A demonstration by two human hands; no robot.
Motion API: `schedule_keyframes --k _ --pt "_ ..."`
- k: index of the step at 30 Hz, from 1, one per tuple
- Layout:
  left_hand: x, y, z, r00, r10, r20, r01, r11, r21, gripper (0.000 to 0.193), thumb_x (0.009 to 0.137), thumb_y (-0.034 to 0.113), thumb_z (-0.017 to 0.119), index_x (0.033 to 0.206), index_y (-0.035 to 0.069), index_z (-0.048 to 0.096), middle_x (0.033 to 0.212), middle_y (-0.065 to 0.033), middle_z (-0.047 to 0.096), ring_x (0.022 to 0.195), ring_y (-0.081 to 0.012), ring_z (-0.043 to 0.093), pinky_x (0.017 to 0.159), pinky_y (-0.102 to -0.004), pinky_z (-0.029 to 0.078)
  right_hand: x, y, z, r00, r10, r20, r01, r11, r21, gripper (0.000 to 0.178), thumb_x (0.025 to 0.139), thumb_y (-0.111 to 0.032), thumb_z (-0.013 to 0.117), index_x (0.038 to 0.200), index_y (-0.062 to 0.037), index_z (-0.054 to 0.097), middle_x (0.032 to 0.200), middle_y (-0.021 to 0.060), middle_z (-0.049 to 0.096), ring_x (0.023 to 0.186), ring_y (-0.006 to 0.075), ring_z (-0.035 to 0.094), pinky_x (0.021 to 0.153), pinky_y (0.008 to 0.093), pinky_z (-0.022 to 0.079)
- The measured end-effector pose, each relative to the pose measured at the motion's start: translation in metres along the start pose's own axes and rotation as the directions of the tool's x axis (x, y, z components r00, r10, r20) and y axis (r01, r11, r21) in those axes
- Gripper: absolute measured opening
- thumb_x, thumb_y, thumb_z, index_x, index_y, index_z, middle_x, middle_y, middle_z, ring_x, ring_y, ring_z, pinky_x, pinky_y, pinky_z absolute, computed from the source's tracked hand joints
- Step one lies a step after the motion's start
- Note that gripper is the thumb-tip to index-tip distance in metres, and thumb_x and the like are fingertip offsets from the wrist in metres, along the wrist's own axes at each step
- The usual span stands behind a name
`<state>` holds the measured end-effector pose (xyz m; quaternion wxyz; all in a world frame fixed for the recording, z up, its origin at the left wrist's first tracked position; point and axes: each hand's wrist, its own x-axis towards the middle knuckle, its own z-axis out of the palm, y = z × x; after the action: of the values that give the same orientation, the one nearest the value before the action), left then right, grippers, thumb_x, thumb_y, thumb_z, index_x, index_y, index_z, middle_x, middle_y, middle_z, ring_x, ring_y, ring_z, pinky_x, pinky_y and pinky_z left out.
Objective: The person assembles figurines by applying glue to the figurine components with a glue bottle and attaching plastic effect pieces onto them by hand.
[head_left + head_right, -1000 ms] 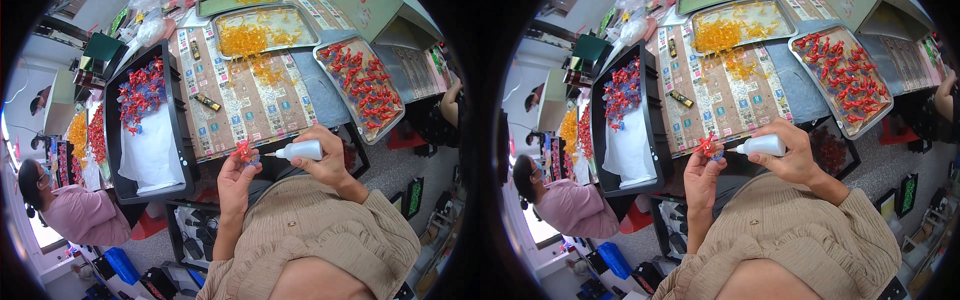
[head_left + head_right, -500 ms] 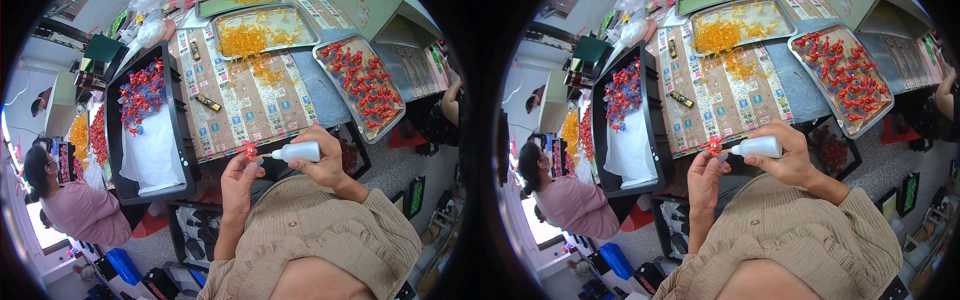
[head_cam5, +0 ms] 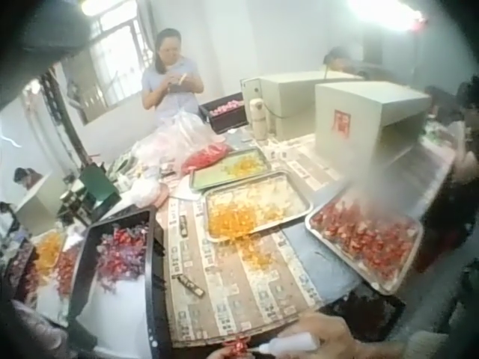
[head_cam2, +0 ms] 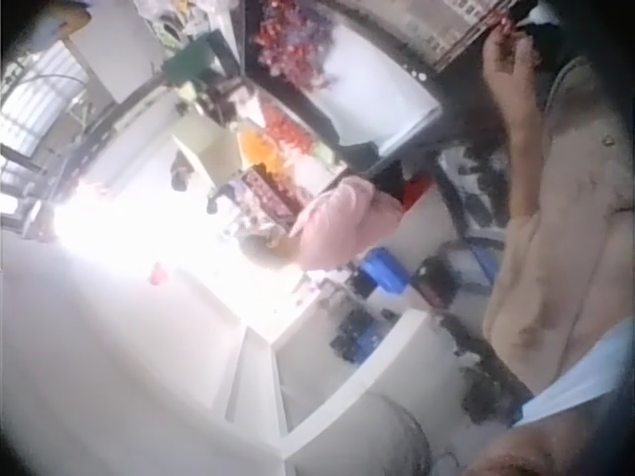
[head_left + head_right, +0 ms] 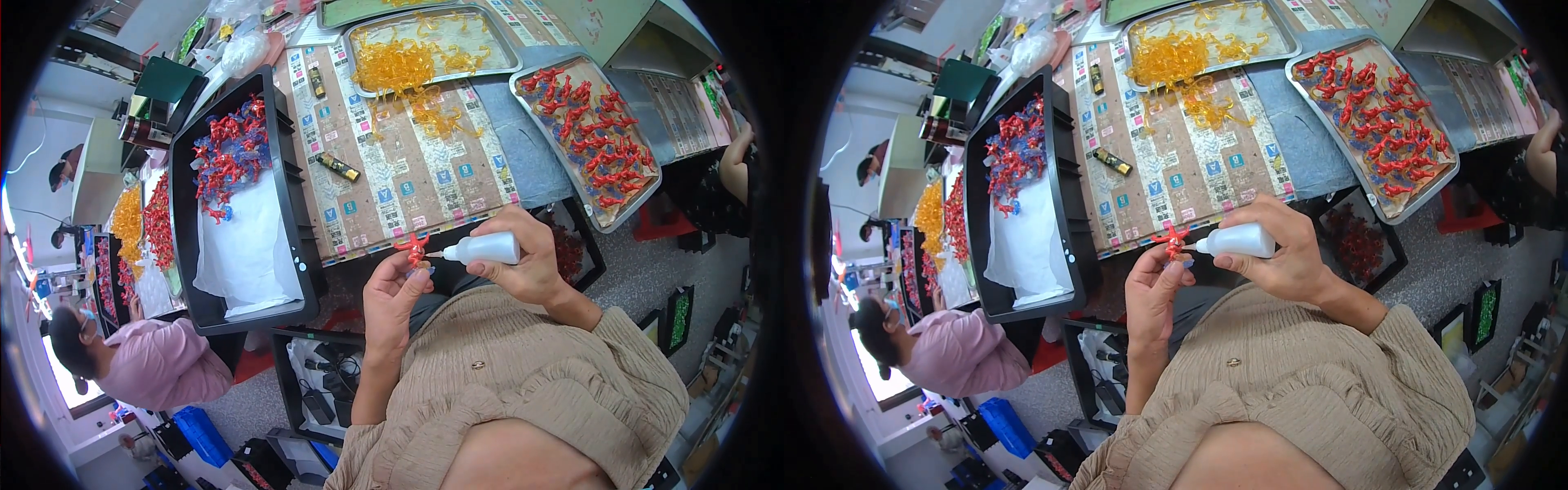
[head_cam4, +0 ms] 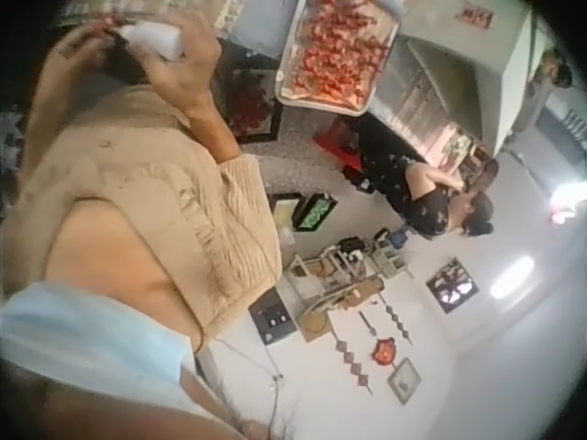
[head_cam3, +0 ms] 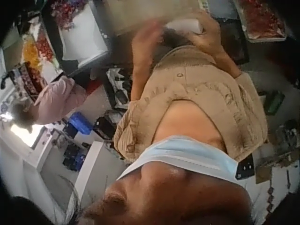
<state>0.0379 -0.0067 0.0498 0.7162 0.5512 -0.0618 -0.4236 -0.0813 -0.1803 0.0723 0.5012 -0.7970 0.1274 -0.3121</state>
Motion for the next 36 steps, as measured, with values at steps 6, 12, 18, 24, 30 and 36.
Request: schedule_keyframes --k 6,12,18,24,30,36 --pt "0.0 -0.001 0.002 0.991 0.118 -0.058 -0.102 0.968 0.229 0.03 0.081 0.003 0.074 0.108 -0.002 0.062 0.091 -0.0023 0.061 0.075 -0.0063 0.055 0.066 -0.0202 0.047 0.0 -0.003 -0.002 1.0 0.002 -0.03 -0.001 1.0 0.031 0.039 0.069 -0.023 0.085 0.096 -0.0026 0.065 0.082 0.009 0.063 0.074 0.02 0.061 0.065 0.0289 0.048" --pt "-0.002 0.003 0.007 0.881 0.472 0.029 -0.315 0.54 0.78 0.031 0.07 0.005 0.08 0.097 -0.001 0.066 0.076 0.0006 0.049 0.06 -0.0061 0.044 0.053 -0.0209 0.036 -0.001 0.001 0.001 0.999 0.01 -0.052 -0.008 0.999 0.032 0.04 0.068 -0.022 0.085 0.096 -0.0026 0.065 0.083 0.0092 0.064 0.074 0.0197 0.062 0.066 0.0287 0.048" --pt "-0.002 0.003 0.013 0.823 0.562 0.079 -0.35 0.392 0.851 0.036 0.064 0.007 0.083 0.095 -0.001 0.066 0.077 -0.003 0.05 0.057 -0.0088 0.043 0.05 -0.0228 0.036 -0.002 0.002 0.003 0.999 -0.007 -0.05 0.007 1.0 0.004 0.04 0.067 -0.02 0.085 0.096 -0.0024 0.064 0.085 0.01 0.065 0.074 0.0206 0.062 0.066 0.0296 0.049" --pt "-0.003 0.003 0.015 0.808 0.581 0.102 -0.36 0.349 0.865 0.036 0.064 0.007 0.083 0.094 -0.001 0.065 0.078 -0.0039 0.05 0.058 -0.0103 0.044 0.05 -0.0239 0.037 -0.001 0.004 0.003 0.999 0.009 -0.041 -0.01 1.0 -0.013 0.038 0.067 -0.019 0.085 0.095 -0.0028 0.064 0.085 0.0101 0.064 0.073 0.0216 0.062 0.065 0.0297 0.049" --pt "-0.003 0.002 0.014 0.799 0.587 0.131 -0.377 0.319 0.869 0.037 0.063 0.006 0.082 0.095 -0.001 0.065 0.078 -0.0041 0.05 0.058 -0.0109 0.045 0.05 -0.0241 0.038 -0.001 0.003 0.003 0.999 0.007 -0.031 -0.008 1.0 -0.028 0.038 0.068 -0.019 0.085 0.095 -0.0028 0.064 0.083 0.0099 0.063 0.073 0.0216 0.063 0.065 0.0297 0.049" --pt "-0.003 0.003 0.011 0.808 0.578 0.114 -0.364 0.338 0.868 0.037 0.064 0.005 0.082 0.096 -0.001 0.065 0.078 -0.004 0.05 0.059 -0.0106 0.045 0.051 -0.0237 0.038 -0.001 0.006 0.002 0.996 0.031 -0.082 -0.031 1.0 0.004 0.039 0.068 -0.018 0.085 0.096 -0.0035 0.063 0.087 0.0098 0.063 0.075 0.0198 0.063 0.066 0.0285 0.049"
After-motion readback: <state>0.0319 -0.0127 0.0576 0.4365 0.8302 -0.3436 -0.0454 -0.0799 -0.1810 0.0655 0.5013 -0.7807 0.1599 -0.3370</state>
